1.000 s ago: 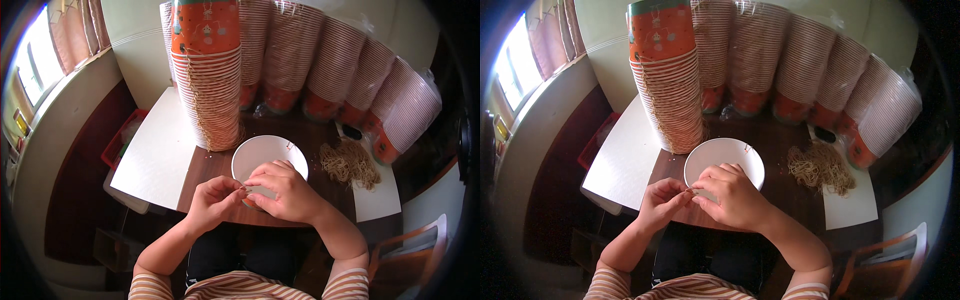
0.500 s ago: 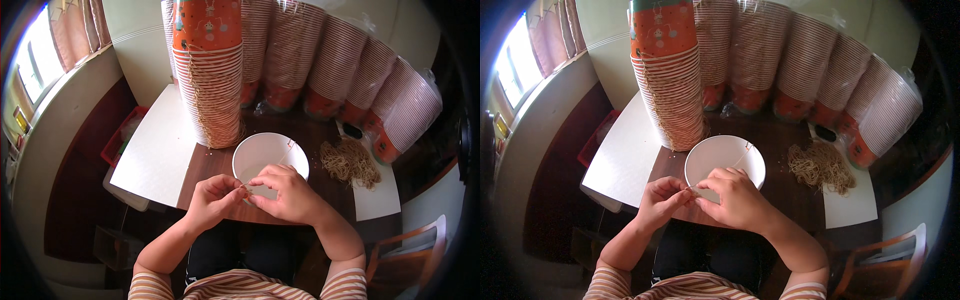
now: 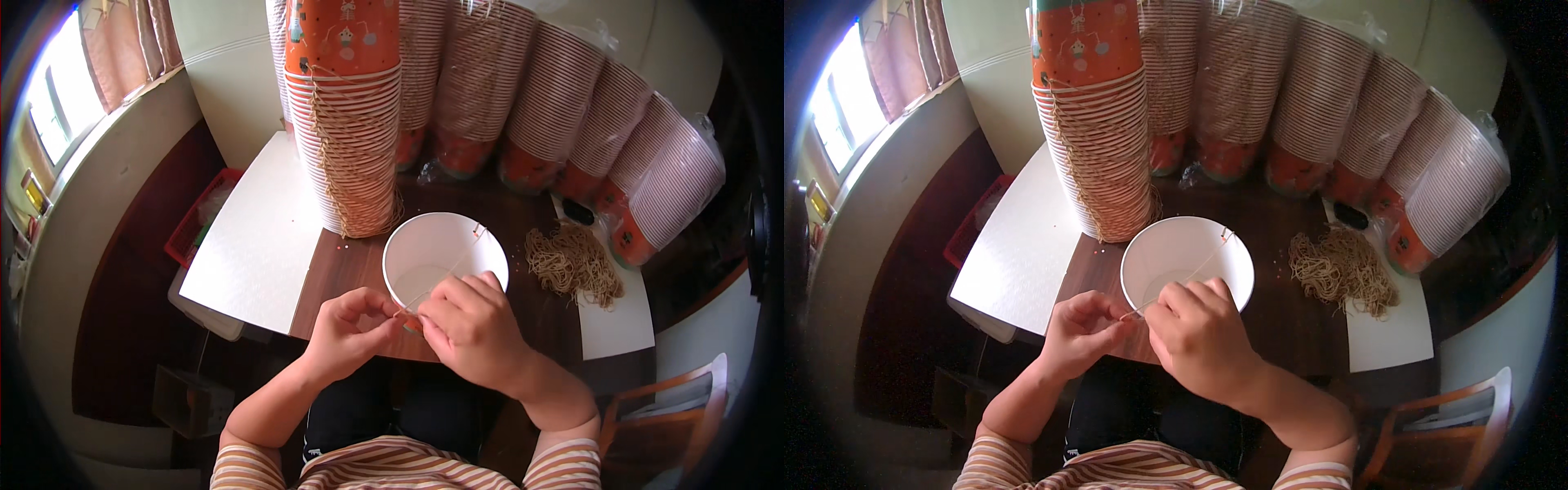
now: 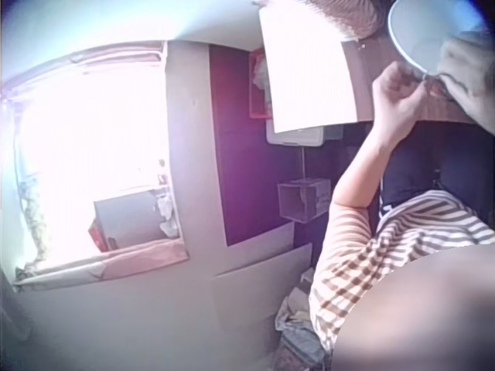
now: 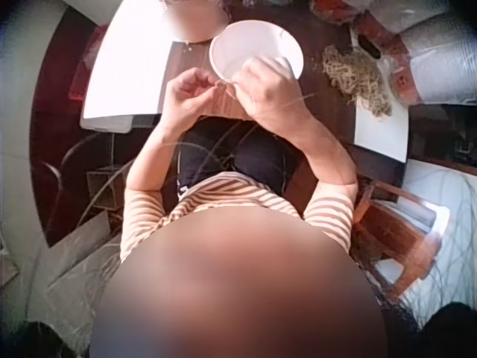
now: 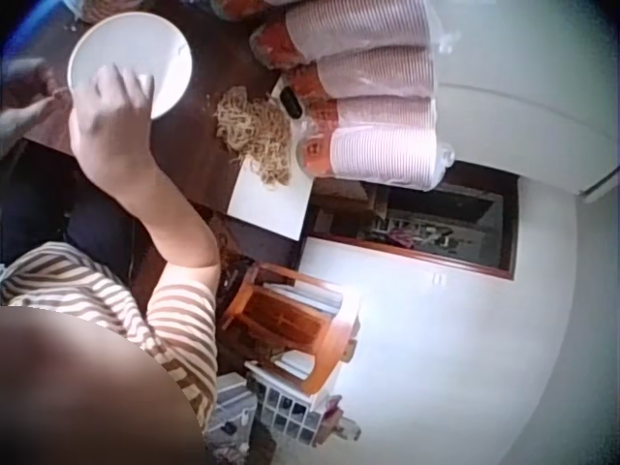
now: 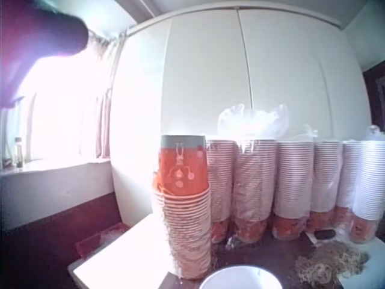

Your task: The person is tying elastic strings onto the rims of decorated paper buckets.

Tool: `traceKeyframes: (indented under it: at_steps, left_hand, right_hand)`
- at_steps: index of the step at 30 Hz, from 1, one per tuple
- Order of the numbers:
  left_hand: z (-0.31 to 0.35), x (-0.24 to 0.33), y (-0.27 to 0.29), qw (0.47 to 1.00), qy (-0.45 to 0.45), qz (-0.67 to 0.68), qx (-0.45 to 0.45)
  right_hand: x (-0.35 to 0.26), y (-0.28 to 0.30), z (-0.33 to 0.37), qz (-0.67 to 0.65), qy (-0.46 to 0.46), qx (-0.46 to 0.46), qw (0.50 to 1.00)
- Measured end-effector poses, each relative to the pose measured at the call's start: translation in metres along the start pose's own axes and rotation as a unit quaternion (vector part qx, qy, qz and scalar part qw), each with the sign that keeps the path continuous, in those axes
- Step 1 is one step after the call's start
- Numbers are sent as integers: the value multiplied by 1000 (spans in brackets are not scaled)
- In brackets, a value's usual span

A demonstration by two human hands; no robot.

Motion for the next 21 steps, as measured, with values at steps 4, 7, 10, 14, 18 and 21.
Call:
traceKeyframes:
  at_steps: [4,7,10,14,18,21]
  left_hand:
    - [15,10,4,976,-119,-176,42]
    - [27,16,2,948,-194,-243,66]
    - [33,-15,11,989,-78,-39,122]
    - [33,-49,9,970,11,216,114]
    - [33,-55,7,950,50,290,108]
    - [35,-59,11,940,63,319,101]
  right_hand:
    - [-13,3,22,5,-36,43,998]
    - [-18,-7,41,-10,-75,69,995]
    - [-16,-21,55,-11,-131,107,986]
    - [-14,-40,64,-3,-179,146,973]
    - [-10,-49,66,-57,-180,183,965]
    - [-7,-62,65,-169,-173,163,957]
Point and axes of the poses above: each hand's wrist, its own z-axis away from the middle knuckle, its own y-axis out of the back of the hand, x = y × z, the point moved 9 cm from there along -z, towards the middle knuckle, and after that the axes turned 9 degrees about z, right-handed, at the moved point
